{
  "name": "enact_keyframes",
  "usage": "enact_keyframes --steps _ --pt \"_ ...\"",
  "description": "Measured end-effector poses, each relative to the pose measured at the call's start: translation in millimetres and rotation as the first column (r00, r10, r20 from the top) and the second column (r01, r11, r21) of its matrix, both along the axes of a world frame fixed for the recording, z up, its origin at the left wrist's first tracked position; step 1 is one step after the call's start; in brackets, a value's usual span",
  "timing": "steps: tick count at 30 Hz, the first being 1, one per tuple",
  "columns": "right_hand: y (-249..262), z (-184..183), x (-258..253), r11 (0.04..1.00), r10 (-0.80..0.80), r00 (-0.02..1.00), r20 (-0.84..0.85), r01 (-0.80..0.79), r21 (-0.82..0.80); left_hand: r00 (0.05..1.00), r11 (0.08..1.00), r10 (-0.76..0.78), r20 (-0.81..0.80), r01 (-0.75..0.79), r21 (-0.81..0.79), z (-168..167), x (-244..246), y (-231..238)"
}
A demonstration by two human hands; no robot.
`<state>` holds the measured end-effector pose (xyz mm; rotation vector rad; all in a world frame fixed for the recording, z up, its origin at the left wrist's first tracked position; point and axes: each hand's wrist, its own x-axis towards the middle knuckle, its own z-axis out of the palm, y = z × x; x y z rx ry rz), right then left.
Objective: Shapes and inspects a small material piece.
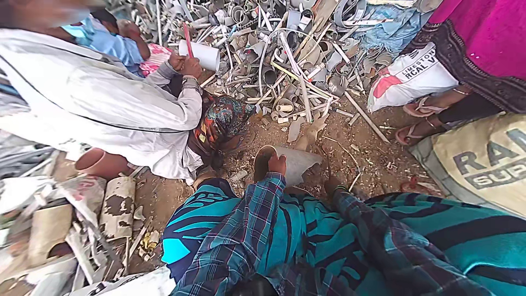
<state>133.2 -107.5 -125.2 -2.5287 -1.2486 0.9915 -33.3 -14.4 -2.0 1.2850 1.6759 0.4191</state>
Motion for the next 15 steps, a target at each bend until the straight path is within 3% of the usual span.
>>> enact_keyframes --steps 1,3,6,12,15 --pt "16 18 8 0.977 -0.035 0.990 -0.138 0.005 -0.212 1.000 1.000 -0.005 -0.001 0.005 0.003 0 -1 1" --pt "27 19 18 0.946 -0.053 0.974 -0.219 -0.021 -0.323 1.000 1.000 -0.003 0.002 0.003 0.007 -1 -2 0" --pt "25 11 12 0.960 0.027 0.966 -0.259 -0.097 -0.263 1.000 1.000 0.017 0.013 -0.017 0.013 -3 -2 1" --pt "27 66 -27 0.942 0.286 0.920 -0.270 -0.321 -0.095 1.000 1.000 0.021 0.022 -0.022 0.018 -5 -7 6" --pt "26 52 -17 0.969 0.166 0.934 -0.316 -0.214 -0.125 0.999 0.999 0.033 0.024 -0.033 0.016 -6 -6 6"
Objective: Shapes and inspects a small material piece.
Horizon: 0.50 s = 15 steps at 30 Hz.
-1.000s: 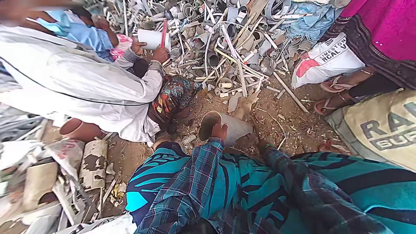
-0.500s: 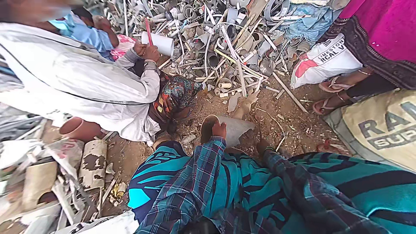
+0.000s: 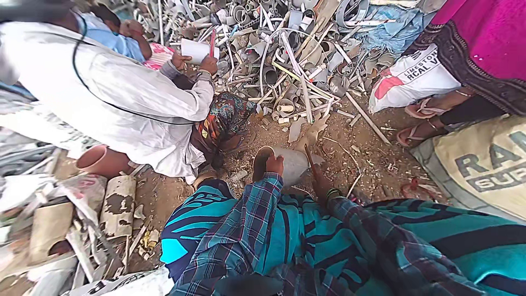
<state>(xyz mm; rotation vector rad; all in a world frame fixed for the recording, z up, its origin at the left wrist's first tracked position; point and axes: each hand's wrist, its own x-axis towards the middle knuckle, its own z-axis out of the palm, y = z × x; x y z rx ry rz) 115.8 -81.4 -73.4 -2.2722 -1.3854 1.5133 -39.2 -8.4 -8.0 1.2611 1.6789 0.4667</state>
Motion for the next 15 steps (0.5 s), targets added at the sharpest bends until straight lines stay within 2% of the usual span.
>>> enact_keyframes --steps 3,5,7,9,11,13,15 --pt "0 -10 8 0.997 -0.069 0.997 -0.023 0.067 -0.048 1.000 1.000 0.005 0.016 -0.005 -0.006 -2 0 -3" --pt "-3 9 -11 1.000 0.012 0.999 -0.034 -0.012 0.011 1.000 1.000 0.005 0.017 -0.005 0.006 -2 -4 -2" --pt "-10 42 -37 0.985 0.157 0.986 -0.050 -0.153 0.082 1.000 1.000 0.009 -0.006 -0.009 0.017 -2 -6 0" --pt "-17 53 -51 0.973 0.218 0.975 -0.041 -0.213 0.094 0.999 0.999 0.037 -0.022 -0.037 0.013 -4 -6 -2" --pt "-15 33 -43 0.990 0.134 0.991 -0.004 -0.134 0.044 0.998 0.998 0.066 -0.008 -0.066 0.001 -3 -4 -3" --pt "-6 -8 -20 1.000 -0.018 0.999 0.051 0.018 -0.008 0.998 0.998 0.065 0.004 -0.065 -0.006 -1 -1 -3" --pt "-2 -15 -10 0.999 -0.016 0.996 0.087 0.019 -0.032 0.998 0.999 0.054 0.013 -0.054 0.000 2 1 -3"
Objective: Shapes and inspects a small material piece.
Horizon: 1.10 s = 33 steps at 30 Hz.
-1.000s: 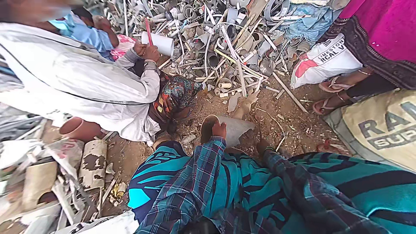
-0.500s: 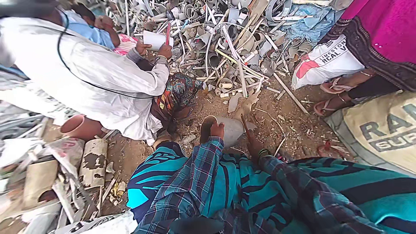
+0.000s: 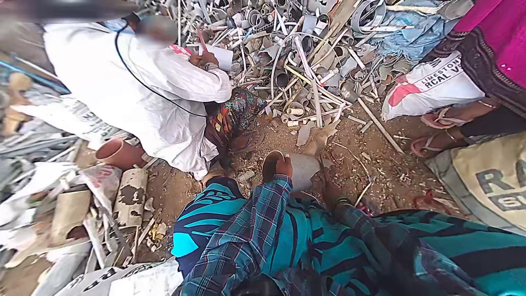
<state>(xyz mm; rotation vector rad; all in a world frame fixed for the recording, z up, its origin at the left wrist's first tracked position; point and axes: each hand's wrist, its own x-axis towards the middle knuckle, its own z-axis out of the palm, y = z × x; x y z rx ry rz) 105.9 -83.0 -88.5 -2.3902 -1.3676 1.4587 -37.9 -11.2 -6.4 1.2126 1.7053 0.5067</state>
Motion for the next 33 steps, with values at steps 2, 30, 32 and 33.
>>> enact_keyframes --steps 2,30,32,33 --pt "-6 33 -18 0.991 0.118 0.993 0.003 -0.118 0.055 1.000 1.000 -0.001 -0.003 0.001 -0.005 3 0 3" --pt "2 35 -15 0.982 0.154 0.984 -0.086 -0.142 0.127 0.998 0.999 -0.034 -0.061 0.031 -0.042 0 -1 13" --pt "9 10 12 1.000 0.008 0.995 -0.100 -0.005 0.031 0.993 0.996 -0.085 -0.084 0.081 -0.047 4 1 13" --pt "10 0 23 1.000 -0.013 0.996 -0.083 0.011 -0.015 0.987 0.990 -0.133 -0.094 0.129 -0.049 6 2 12"
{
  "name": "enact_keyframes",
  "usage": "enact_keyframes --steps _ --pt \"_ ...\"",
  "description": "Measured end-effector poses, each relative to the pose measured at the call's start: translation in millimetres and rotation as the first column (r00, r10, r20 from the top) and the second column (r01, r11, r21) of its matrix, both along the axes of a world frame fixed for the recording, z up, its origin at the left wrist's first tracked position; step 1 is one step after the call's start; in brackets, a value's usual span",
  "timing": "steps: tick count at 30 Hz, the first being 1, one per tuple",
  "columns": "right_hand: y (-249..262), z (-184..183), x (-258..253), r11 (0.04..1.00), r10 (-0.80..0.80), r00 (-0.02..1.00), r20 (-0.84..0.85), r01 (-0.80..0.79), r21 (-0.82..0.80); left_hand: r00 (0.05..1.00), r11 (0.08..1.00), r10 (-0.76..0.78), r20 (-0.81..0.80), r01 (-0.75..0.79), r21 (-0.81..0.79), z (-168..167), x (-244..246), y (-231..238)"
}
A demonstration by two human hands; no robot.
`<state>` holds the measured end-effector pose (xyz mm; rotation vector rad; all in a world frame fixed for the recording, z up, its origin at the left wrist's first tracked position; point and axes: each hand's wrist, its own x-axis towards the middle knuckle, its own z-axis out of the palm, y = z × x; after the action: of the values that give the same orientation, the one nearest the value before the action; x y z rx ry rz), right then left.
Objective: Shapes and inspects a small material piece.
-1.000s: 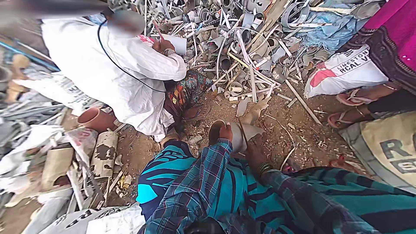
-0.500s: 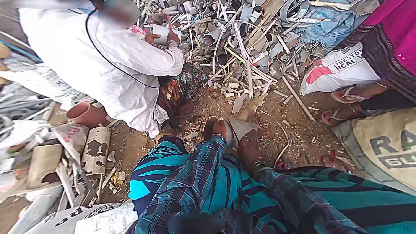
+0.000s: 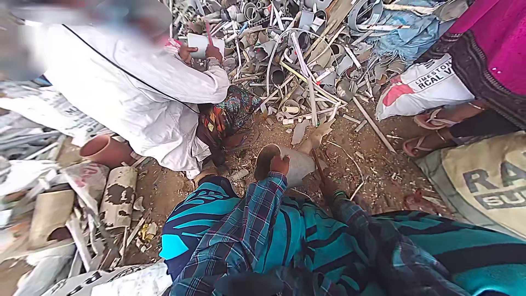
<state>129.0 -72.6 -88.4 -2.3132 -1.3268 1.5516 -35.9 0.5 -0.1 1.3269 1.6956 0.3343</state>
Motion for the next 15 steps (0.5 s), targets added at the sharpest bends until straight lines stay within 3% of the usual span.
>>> enact_keyframes --steps 2,6,9,11,15 --pt "0 -1 0 1.000 0.030 0.999 0.024 -0.030 -0.006 0.994 0.994 -0.105 -0.021 0.106 0.008 3 1 -1" --pt "-4 40 -42 0.969 0.124 0.992 0.034 -0.128 0.213 0.975 0.975 -0.220 -0.036 0.221 0.038 5 -6 3" --pt "-6 18 -23 0.993 0.056 0.998 -0.019 -0.053 0.105 0.925 0.933 -0.351 -0.144 0.358 0.027 13 -9 7" --pt "-4 8 -2 0.997 0.079 0.997 0.000 -0.079 -0.003 0.823 0.863 -0.491 -0.284 0.504 -0.031 34 -5 6" --pt "4 50 16 0.985 -0.116 0.993 -0.015 0.117 0.129 0.568 0.678 -0.668 -0.480 0.731 -0.078 80 -1 -3"
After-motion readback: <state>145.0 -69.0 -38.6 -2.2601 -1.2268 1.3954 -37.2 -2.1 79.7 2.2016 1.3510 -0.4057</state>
